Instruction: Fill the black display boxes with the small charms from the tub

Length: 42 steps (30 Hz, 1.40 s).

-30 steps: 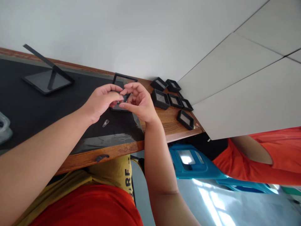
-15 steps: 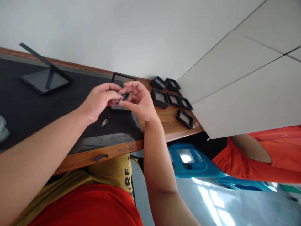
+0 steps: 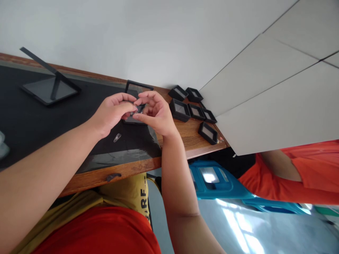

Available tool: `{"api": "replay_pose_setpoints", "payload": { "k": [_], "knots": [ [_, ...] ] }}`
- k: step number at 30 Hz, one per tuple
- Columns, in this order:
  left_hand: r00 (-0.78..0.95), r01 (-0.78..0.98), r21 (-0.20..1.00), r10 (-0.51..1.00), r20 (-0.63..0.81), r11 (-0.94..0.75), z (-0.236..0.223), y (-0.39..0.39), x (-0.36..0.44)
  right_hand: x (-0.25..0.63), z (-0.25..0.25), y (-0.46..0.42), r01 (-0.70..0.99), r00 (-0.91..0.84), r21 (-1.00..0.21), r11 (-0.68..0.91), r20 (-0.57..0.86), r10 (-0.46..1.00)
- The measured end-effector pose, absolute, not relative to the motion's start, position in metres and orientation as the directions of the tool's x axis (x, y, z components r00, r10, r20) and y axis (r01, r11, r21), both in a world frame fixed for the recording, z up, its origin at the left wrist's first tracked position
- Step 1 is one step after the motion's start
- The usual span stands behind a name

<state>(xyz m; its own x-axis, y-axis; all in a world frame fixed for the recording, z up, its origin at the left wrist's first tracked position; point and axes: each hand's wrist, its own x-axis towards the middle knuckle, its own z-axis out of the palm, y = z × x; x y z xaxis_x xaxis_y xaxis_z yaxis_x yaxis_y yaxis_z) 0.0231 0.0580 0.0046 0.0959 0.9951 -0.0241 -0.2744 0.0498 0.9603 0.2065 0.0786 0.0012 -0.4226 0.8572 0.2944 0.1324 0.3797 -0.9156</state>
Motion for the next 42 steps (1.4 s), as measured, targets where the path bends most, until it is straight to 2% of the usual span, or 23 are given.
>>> {"api": "replay_pose_setpoints", "payload": {
  "k": [8,15,18,28,42],
  "knots": [
    [0.099,-0.297,0.953,0.995,-0.022,0.051,0.003,0.06,0.023,0.207,0.003,0.075,0.205,-0.384,-0.901,0.383,0.286,0.878],
    [0.029,-0.343,0.937,0.998,-0.06,0.067,-0.005,0.071,0.014,0.228,0.002,0.084,0.458,-0.166,-0.829,0.321,0.276,0.947],
    [0.015,-0.34,0.938,0.998,-0.062,0.063,-0.006,0.073,0.013,0.229,-0.002,0.086,0.54,-0.174,-0.791,0.29,0.232,0.957],
    [-0.031,-0.356,0.932,0.996,-0.083,0.067,0.001,0.065,0.015,0.221,-0.009,0.091,0.515,-0.301,-0.81,0.28,0.135,0.944],
    [-0.023,-0.314,0.949,0.999,-0.043,0.034,0.005,0.064,0.015,0.222,-0.004,0.088,0.507,-0.3,-0.826,0.246,0.098,0.949]
  ]
}}
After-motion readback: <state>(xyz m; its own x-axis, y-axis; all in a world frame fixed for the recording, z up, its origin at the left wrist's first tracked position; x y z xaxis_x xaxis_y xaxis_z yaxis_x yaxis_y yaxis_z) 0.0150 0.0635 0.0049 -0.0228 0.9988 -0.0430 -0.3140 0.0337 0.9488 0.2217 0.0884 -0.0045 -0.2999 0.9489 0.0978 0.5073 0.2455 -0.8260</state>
